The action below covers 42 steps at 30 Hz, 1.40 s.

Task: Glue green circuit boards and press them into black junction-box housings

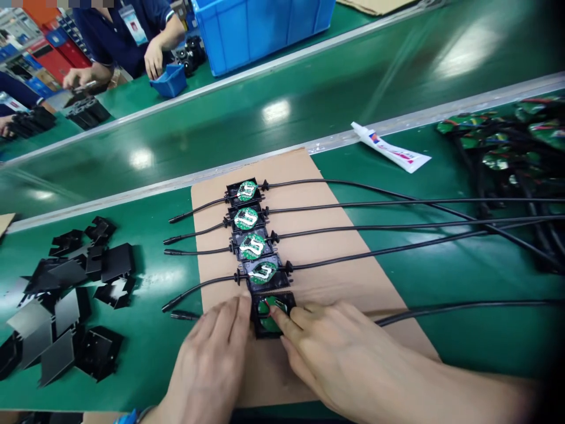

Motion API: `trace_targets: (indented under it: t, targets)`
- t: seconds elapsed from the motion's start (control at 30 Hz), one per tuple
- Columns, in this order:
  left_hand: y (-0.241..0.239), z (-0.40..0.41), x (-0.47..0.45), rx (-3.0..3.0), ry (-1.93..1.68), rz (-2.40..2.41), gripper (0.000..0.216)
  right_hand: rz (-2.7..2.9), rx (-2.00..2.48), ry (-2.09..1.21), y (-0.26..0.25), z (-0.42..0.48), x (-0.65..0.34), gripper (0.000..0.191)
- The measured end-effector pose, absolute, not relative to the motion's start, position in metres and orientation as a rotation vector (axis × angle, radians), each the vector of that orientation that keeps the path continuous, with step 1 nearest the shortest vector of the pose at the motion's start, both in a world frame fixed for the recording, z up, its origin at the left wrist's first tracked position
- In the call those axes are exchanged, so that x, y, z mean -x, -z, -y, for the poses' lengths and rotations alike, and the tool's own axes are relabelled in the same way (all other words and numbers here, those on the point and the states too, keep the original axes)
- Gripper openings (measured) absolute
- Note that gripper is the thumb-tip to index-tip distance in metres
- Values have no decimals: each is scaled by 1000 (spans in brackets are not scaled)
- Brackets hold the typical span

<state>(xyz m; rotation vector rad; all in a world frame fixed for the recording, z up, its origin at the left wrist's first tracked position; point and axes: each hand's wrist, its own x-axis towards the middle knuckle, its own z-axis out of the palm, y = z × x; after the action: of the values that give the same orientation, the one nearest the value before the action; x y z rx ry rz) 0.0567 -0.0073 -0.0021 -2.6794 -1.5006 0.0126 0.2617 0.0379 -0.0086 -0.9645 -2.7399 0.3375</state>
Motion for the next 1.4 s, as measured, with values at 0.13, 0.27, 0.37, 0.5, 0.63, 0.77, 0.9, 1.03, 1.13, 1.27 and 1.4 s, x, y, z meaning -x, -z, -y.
trace_targets:
  t: [0.13, 0.27, 0.37, 0.5, 0.63, 0.77, 0.9, 1.03, 1.13, 1.27, 1.4]
  targets:
    - [14, 29, -60, 2644, -49, 1403, 53, 2753, 972, -415, 4, -39, -265, 32]
    - [17, 29, -69, 2639, -55, 1385, 52, 2727, 1104, -833, -9, -49, -274, 21]
    - [5, 19, -67, 2728, 28, 1491, 50, 2700, 1223, -1020, -19, -54, -280, 16]
    - [-9, 7, -66, 2829, 262, 1622, 36, 2675, 1282, -998, -24, -55, -282, 12]
    - [5, -1, -69, 3074, 508, 1406, 22, 2692, 1345, -1118, -22, -57, -283, 10]
    - [27, -3, -68, 3145, 595, 1381, 17, 2723, 1104, -1187, -9, -56, -288, 15]
    - [32, 0, -66, 3085, 621, 1460, 13, 2678, 693, -680, 14, -53, -293, 19]
    - [29, 0, -66, 3080, 619, 1429, 16, 2635, 706, -393, 35, -52, -299, 21]
    - [27, -1, -68, 3081, 566, 1364, 31, 2642, 809, -427, 40, -49, -302, 20]
    - [24, -2, -76, 2977, 544, 1310, 37, 2759, 820, -420, 31, -47, -299, 17]
    - [21, -3, -86, 2928, 435, 1373, 36, 2852, 823, -386, 20, -49, -288, 17]
